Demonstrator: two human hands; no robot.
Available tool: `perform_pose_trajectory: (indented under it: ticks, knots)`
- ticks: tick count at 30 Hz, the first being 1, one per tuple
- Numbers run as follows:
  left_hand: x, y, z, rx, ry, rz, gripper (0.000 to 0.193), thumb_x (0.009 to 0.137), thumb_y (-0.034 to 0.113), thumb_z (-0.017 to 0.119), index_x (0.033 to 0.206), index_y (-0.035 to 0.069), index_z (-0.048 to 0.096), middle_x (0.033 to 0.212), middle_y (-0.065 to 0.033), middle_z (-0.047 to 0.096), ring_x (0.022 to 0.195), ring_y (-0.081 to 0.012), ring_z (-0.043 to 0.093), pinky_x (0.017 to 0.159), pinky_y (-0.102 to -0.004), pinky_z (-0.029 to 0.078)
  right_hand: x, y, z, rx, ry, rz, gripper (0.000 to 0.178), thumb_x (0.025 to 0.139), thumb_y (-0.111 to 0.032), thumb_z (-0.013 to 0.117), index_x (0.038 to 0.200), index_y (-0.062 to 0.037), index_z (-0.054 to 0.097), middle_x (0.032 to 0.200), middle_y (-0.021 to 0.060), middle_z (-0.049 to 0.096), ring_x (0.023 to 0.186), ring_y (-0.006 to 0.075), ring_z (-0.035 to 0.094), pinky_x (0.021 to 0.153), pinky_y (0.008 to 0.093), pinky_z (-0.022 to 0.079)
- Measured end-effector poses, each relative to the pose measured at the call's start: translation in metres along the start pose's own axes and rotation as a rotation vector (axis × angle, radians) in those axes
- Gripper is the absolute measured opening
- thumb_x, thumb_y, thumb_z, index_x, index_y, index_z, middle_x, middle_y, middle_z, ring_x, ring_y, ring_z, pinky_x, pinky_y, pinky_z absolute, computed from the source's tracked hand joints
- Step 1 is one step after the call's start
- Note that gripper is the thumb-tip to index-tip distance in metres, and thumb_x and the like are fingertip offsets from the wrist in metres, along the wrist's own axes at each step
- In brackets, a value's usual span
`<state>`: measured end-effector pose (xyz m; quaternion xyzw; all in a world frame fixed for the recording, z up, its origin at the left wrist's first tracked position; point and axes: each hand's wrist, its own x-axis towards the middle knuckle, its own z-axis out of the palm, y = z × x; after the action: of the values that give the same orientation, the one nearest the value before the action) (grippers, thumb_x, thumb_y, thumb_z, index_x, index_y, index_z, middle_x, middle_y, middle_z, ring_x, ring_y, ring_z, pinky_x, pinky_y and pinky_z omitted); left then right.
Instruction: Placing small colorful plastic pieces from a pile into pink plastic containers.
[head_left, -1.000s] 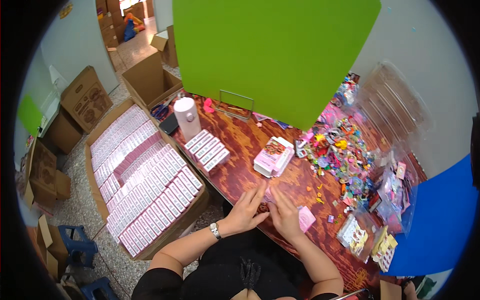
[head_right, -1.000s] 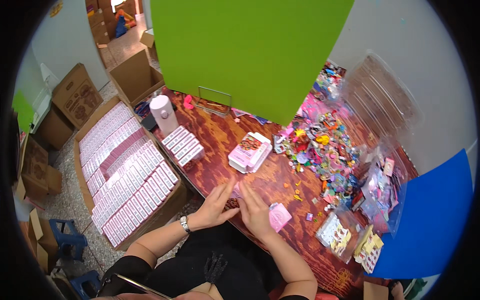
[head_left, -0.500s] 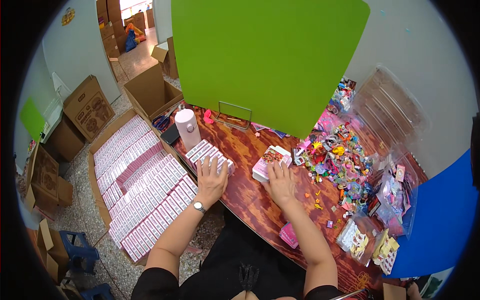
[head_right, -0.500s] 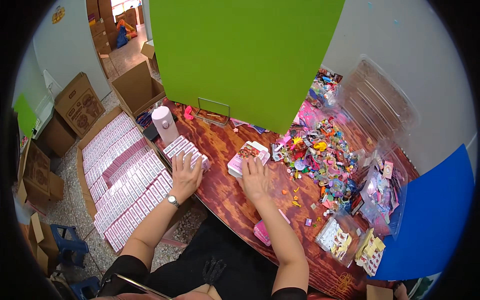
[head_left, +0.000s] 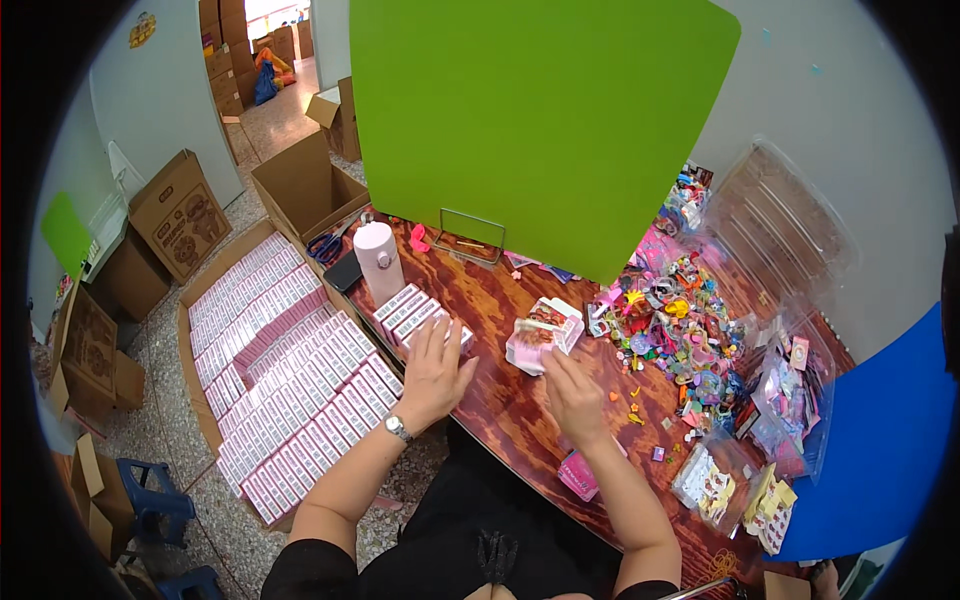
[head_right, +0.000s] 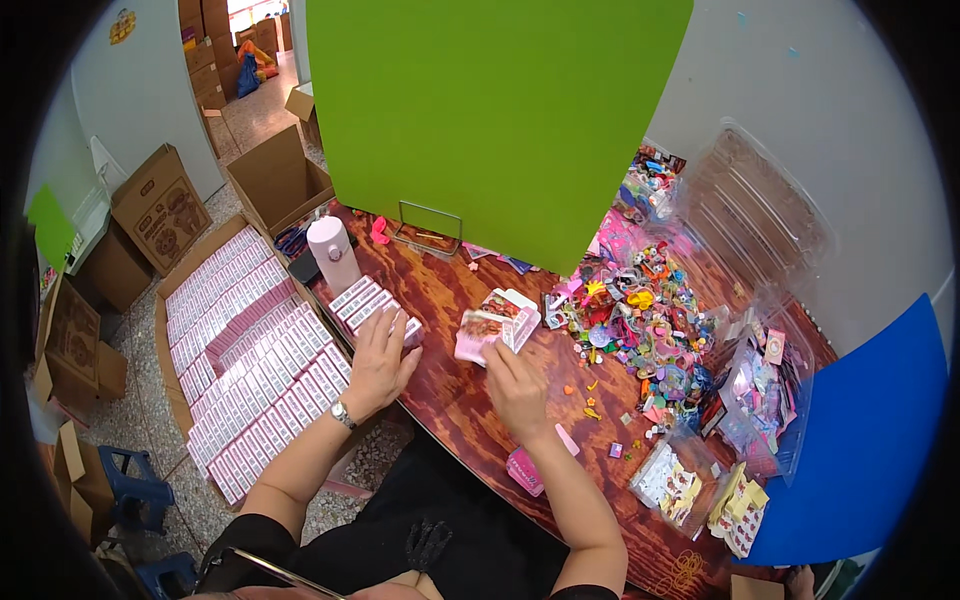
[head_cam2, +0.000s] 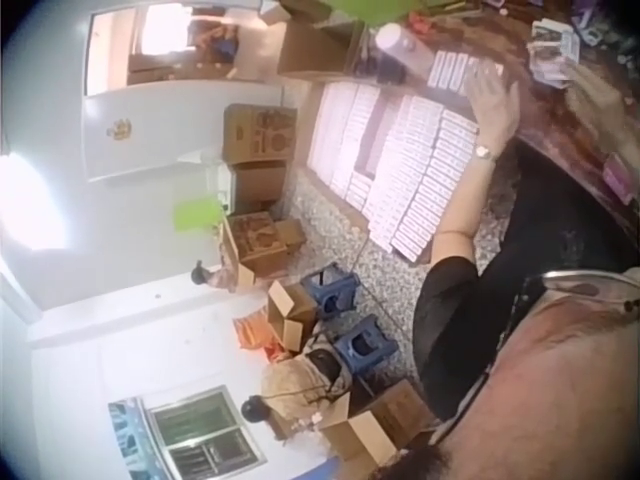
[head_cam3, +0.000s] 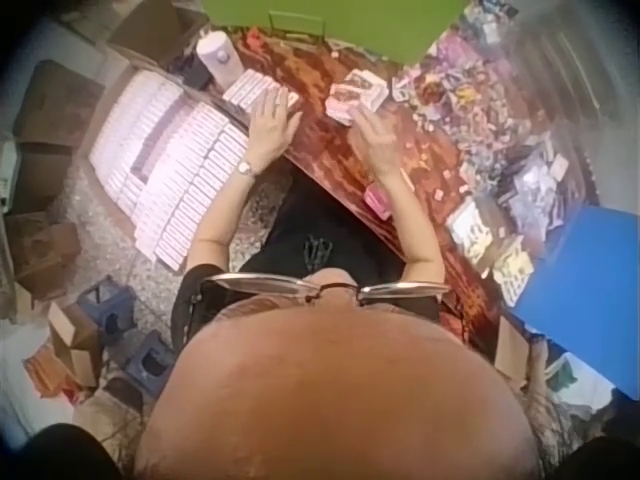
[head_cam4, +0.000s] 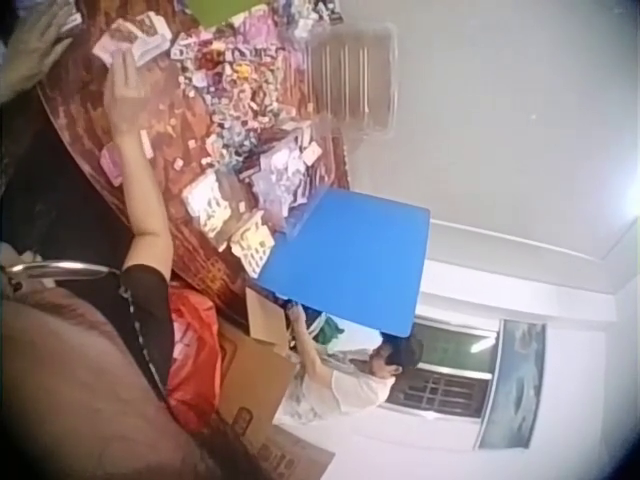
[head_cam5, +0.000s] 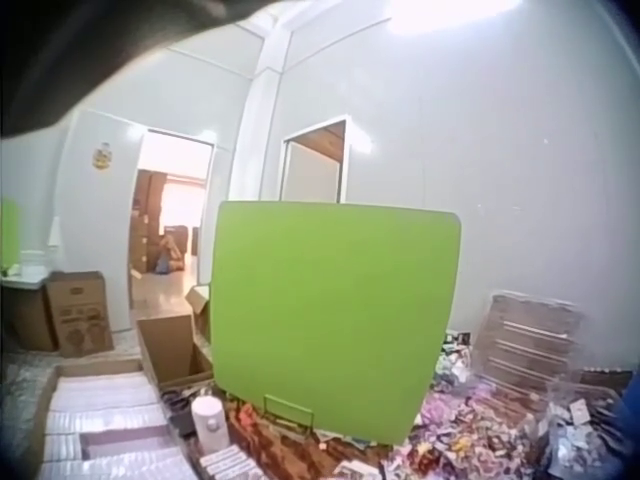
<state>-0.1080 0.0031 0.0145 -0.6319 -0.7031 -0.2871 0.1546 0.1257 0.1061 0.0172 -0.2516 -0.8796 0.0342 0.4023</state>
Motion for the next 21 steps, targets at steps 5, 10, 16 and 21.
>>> perform_pose_trajectory:
  ticks: [5, 10, 16, 21]
  knots:
    - [-0.004, 0.037, -0.001, -1.02, -0.144, -0.411, 0.079, 0.088, 0.031, 0.076, 0.146, -0.01, 0.041, 0.136, -0.0249, 0.056, 0.119, -0.0349, 0.06, 0.101, -0.0408, 0.048, -0.003, -0.035, -0.034, -0.13, -0.013, -0.326, 0.032, 0.084, -0.009, 0.07, 0.115, -0.0035, 0.072, 0.124, 0.0151, 0.067, 0.1, 0.0284, 0.07, 0.088, 0.0395, 0.057]
    - [-0.001, 0.066, 0.005, -1.108, -0.178, -0.406, 0.112, 0.076, 0.026, 0.09, 0.154, -0.009, 0.018, 0.142, -0.0196, 0.049, 0.127, -0.0224, 0.054, 0.104, -0.0366, 0.048, -0.031, -0.042, -0.027, -0.169, -0.161, -0.543, 0.027, 0.086, -0.013, 0.064, 0.109, -0.0026, 0.073, 0.124, 0.0129, 0.067, 0.11, 0.0274, 0.069, 0.101, 0.039, 0.055]
    - [-0.005, 0.072, -0.001, -0.946, -0.063, -0.39, 0.092, 0.071, 0.038, 0.09, 0.136, -0.004, 0.04, 0.119, -0.0221, 0.064, 0.111, -0.0317, 0.067, 0.094, -0.0414, 0.054, -0.027, -0.045, -0.045, 0.027, -0.175, -0.459, 0.027, 0.082, -0.01, 0.07, 0.107, -0.0033, 0.073, 0.12, 0.0144, 0.067, 0.106, 0.0285, 0.069, 0.09, 0.0386, 0.058]
    - [-0.006, 0.083, -0.013, -0.796, -0.01, -0.343, 0.076, 0.069, 0.03, 0.09, 0.126, 0.0, 0.049, 0.103, -0.0197, 0.069, 0.093, -0.033, 0.072, 0.079, -0.0409, 0.057, -0.008, -0.061, -0.054, 0.101, 0.14, -0.116, 0.039, 0.077, -0.007, 0.08, 0.114, -0.0058, 0.069, 0.125, 0.02, 0.064, 0.105, 0.0312, 0.069, 0.08, 0.0375, 0.059]
